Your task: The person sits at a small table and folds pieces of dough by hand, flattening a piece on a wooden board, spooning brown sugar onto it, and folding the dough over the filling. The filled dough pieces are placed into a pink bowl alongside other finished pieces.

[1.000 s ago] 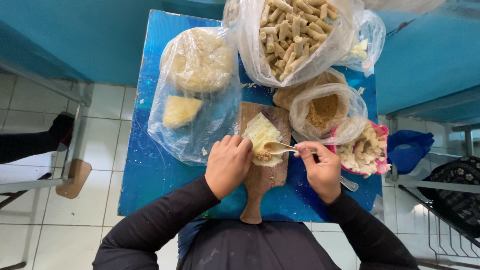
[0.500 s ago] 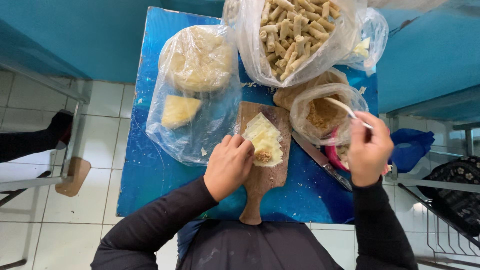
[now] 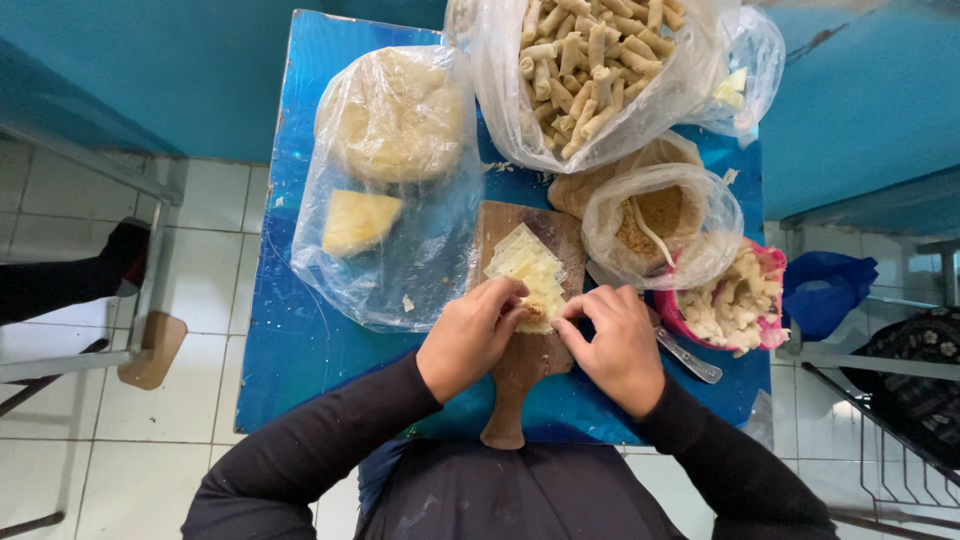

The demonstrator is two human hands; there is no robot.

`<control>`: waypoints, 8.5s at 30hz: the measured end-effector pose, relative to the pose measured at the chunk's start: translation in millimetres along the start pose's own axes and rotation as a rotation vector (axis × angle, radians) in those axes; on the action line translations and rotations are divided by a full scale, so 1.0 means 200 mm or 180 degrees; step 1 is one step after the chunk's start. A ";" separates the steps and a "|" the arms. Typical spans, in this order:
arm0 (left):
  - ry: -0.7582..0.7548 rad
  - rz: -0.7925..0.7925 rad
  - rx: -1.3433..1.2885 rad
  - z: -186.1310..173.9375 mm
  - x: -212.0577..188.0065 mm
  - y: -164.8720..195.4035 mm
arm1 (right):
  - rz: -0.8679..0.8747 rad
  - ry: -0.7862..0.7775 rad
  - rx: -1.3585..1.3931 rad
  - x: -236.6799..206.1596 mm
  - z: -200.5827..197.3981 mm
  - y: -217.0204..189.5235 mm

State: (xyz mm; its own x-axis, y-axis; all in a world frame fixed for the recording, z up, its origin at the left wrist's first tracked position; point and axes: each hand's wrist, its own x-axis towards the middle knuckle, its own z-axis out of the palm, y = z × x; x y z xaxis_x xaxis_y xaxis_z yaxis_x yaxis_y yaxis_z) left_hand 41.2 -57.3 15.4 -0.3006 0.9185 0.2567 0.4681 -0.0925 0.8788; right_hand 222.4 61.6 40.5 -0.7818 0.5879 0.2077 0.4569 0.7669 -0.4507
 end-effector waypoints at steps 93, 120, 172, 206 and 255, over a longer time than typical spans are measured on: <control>-0.0623 0.0969 0.0924 -0.04 0.12 -0.12 | -0.0582 0.0020 0.0081 0.09 0.08 -0.02; -0.0435 0.0735 0.1196 -0.02 0.08 -0.11 | -0.0568 0.0145 -0.0107 0.10 0.11 -0.02; 0.1108 0.1503 0.2661 -0.12 0.70 0.03 | -0.0081 0.1188 -0.0131 0.35 -0.19 0.46; 0.1265 0.1393 0.2442 -0.20 0.46 0.14 | 0.0909 0.1216 0.1678 0.21 -0.32 0.64; 0.0373 0.0354 0.0670 0.06 0.09 -0.09 | 0.0252 0.1360 0.1648 0.00 -0.20 0.28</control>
State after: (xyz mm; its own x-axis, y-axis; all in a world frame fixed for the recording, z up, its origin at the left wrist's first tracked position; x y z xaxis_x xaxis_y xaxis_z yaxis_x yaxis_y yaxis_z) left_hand 36.3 -34.3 -0.1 -0.3261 0.8554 0.4025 0.6624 -0.0970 0.7428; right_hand 264.6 115.6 48.9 -0.4693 0.7690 0.4341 0.1603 0.5576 -0.8145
